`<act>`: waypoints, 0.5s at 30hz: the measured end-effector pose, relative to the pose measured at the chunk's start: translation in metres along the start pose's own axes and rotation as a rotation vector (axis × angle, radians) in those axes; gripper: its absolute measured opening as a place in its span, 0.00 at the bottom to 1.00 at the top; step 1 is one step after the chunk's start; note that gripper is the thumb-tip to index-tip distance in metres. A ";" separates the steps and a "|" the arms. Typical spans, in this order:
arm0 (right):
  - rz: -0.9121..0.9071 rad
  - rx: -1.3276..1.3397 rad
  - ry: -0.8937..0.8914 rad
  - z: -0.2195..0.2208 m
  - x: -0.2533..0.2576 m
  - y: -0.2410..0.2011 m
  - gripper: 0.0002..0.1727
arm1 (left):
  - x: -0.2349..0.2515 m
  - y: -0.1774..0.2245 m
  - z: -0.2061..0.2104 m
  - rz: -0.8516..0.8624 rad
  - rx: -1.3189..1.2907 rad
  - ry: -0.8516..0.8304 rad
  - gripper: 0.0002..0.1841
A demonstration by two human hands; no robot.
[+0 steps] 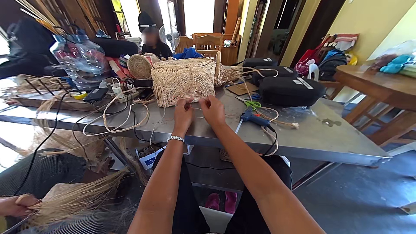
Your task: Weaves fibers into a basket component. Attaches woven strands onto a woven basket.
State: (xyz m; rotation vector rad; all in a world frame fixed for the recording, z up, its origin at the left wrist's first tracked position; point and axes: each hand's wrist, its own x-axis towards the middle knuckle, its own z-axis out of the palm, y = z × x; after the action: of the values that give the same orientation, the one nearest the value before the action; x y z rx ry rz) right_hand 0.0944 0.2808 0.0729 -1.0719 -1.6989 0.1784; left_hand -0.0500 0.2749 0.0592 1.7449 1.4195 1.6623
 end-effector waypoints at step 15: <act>-0.075 0.008 -0.187 0.002 0.000 0.004 0.09 | -0.015 0.013 -0.003 0.031 -0.051 -0.027 0.19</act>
State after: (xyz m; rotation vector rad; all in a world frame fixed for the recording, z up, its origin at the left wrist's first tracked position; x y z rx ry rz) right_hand 0.0945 0.2841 0.0701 -1.0099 -1.9008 0.2433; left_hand -0.0447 0.2557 0.0617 1.7628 1.3327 1.6696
